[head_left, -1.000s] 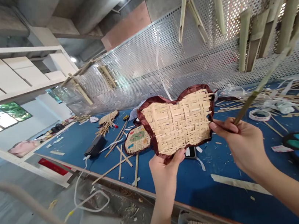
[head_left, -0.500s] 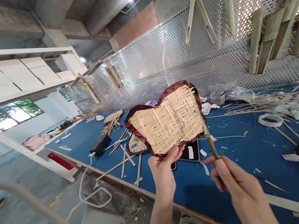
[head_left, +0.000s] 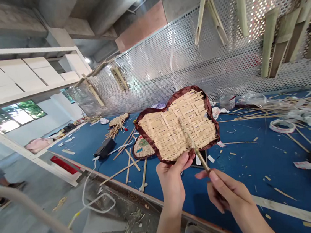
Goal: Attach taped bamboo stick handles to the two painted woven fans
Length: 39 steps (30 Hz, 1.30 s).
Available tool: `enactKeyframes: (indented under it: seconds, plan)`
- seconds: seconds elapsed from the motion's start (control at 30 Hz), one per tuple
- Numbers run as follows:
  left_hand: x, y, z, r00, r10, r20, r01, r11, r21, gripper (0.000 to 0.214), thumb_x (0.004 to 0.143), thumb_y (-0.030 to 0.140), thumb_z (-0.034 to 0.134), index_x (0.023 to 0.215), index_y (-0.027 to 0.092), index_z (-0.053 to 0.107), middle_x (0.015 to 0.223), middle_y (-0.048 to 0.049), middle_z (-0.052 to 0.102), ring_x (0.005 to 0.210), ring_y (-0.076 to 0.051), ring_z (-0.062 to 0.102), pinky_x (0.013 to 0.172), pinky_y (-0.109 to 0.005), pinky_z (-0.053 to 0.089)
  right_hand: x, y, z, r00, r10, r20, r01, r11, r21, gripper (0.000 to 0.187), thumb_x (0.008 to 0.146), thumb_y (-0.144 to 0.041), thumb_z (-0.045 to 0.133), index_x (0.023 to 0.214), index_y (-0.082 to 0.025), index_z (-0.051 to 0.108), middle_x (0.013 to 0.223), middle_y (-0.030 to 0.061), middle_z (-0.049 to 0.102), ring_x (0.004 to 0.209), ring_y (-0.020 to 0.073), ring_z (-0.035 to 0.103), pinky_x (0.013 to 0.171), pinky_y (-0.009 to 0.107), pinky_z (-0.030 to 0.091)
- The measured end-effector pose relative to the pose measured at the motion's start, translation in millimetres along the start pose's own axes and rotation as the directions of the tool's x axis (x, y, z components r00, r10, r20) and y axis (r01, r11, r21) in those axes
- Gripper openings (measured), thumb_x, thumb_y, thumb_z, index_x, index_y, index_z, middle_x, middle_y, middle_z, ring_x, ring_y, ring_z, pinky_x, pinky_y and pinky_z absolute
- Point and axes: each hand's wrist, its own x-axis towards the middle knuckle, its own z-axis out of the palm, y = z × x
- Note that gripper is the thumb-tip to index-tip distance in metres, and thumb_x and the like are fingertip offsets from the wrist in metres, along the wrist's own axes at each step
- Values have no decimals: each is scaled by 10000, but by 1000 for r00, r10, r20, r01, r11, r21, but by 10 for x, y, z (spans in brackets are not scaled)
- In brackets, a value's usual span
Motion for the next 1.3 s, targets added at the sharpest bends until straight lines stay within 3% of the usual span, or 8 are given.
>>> enactKeyframes:
  seconds: [0.13, 0.27, 0.43, 0.57, 0.67, 0.93, 1.3]
  plan:
    - [-8, -4, 20, 1000, 11, -4, -11, 1000, -25, 219, 595, 196, 828, 791, 128, 758, 791, -81, 755, 721, -223, 726, 673, -277, 606, -23, 17, 8, 987, -109, -118, 94, 987, -128, 393, 875, -537, 496, 998, -178, 600, 540, -47, 489, 470, 76, 375, 463, 221, 265]
    - [-31, -16, 60, 1000, 13, -2, -13, 1000, -25, 206, 586, 208, 833, 760, 126, 758, 775, -75, 753, 706, -218, 723, 669, -283, 611, -35, 12, 52, 966, -125, -227, 92, 985, -149, 391, 860, -535, 513, 1019, -186, 589, 565, -37, 556, 442, 80, 398, 462, 218, 307]
    - [-72, -27, 119, 1000, 10, -3, -10, 1000, 2, 192, 583, 223, 836, 736, 136, 760, 747, -54, 751, 668, -169, 709, 612, -216, 598, -1, 17, 45, 984, -65, -165, 50, 994, -94, 414, 834, -563, 539, 932, -171, 627, 574, -9, 608, 447, 97, 481, 464, 214, 375]
    - [-99, -43, 131, 999, 35, 6, -35, 999, 17, 173, 590, 223, 834, 730, 151, 763, 731, -39, 749, 662, -155, 704, 609, -199, 594, 58, 0, -31, 991, 29, -129, -34, 999, -41, 468, 796, -591, 571, 912, -150, 677, 693, 64, 699, 615, 176, 633, 603, 258, 501]
    - [-113, -52, 125, 999, 28, 21, -28, 999, 19, 169, 586, 229, 837, 712, 146, 761, 701, -45, 743, 637, -167, 705, 587, -211, 596, 89, -30, -84, 990, 57, -129, -61, 998, -26, 507, 760, -606, 605, 955, -145, 683, 746, 89, 720, 686, 220, 672, 646, 299, 537]
    - [-121, -67, 146, 999, 13, 35, -12, 1000, -26, 156, 615, 228, 822, 739, 154, 762, 718, -45, 746, 651, -168, 711, 596, -208, 595, 54, -28, -75, 995, 3, -101, -11, 997, -74, 644, 785, -618, 564, 1185, -114, 587, 681, 72, 710, 414, 124, 533, 424, 245, 455]
    - [-102, -89, 172, 991, 95, 96, -92, 995, -40, 170, 650, 222, 801, 807, 179, 750, 760, -18, 738, 716, -156, 696, 664, -230, 594, 10, -62, -74, 995, -45, -92, 36, 995, -92, 522, 819, -584, 541, 1051, -131, 655, 543, 32, 631, 357, 82, 415, 353, 198, 330]
